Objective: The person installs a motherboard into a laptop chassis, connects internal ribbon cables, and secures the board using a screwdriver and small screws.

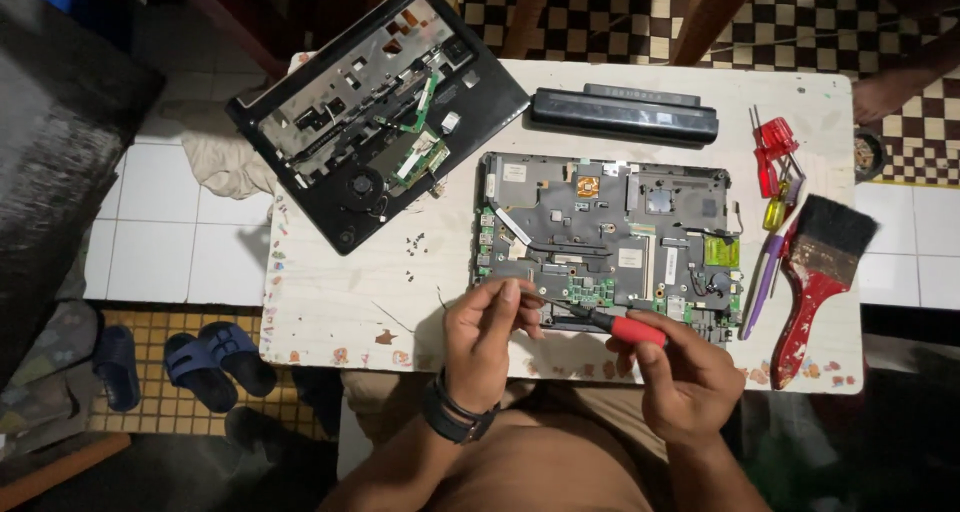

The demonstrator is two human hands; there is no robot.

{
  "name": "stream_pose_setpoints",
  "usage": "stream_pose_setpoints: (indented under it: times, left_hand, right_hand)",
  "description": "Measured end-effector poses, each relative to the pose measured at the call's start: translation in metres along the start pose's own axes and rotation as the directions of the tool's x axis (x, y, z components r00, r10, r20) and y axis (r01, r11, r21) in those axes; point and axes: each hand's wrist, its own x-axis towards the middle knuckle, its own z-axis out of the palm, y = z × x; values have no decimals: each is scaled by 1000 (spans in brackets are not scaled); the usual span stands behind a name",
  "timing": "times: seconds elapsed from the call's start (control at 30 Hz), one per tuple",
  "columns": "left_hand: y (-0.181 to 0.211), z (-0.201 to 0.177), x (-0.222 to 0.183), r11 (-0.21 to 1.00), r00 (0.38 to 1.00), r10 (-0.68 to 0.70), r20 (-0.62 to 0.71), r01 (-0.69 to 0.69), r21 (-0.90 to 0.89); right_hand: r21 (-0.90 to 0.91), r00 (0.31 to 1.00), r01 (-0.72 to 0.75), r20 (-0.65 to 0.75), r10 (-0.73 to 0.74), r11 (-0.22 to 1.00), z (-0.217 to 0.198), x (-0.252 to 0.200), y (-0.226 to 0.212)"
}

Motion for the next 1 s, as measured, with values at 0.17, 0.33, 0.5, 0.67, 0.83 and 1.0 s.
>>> stream_pose_setpoints:
  times: [0.17, 0.33, 0.5, 0.67, 0.83, 1.0]
  left_hand:
    - [-9, -6, -3, 976, 1000, -5, 26, 11, -219]
    - [-11, -2, -2, 979, 999, 24, -27, -29, -204]
    - [-10, -5, 6, 991, 999, -22, 48, 28, -132]
    - [2, -14, 8, 995, 999, 44, 17, -45, 84]
    - [58, -5, 21, 681, 892, 448, 61, -385, 623]
    - [76, -15, 65, 450, 725, 262, 637, -676, 584]
  right_hand:
    - [74, 995, -84, -39, 88, 994, 11, -12, 9]
    - [112, 993, -100, -49, 106, 989, 19, -23, 10]
    - [104, 997, 1, -75, 6, 995, 22, -7, 2]
    - [88, 991, 126, -55, -121, 988, 7, 23, -1]
    - [-144, 985, 161, 81, -151, 976, 9, 74, -54]
    - [-433, 874, 391, 451, -180, 812, 30, 127, -75]
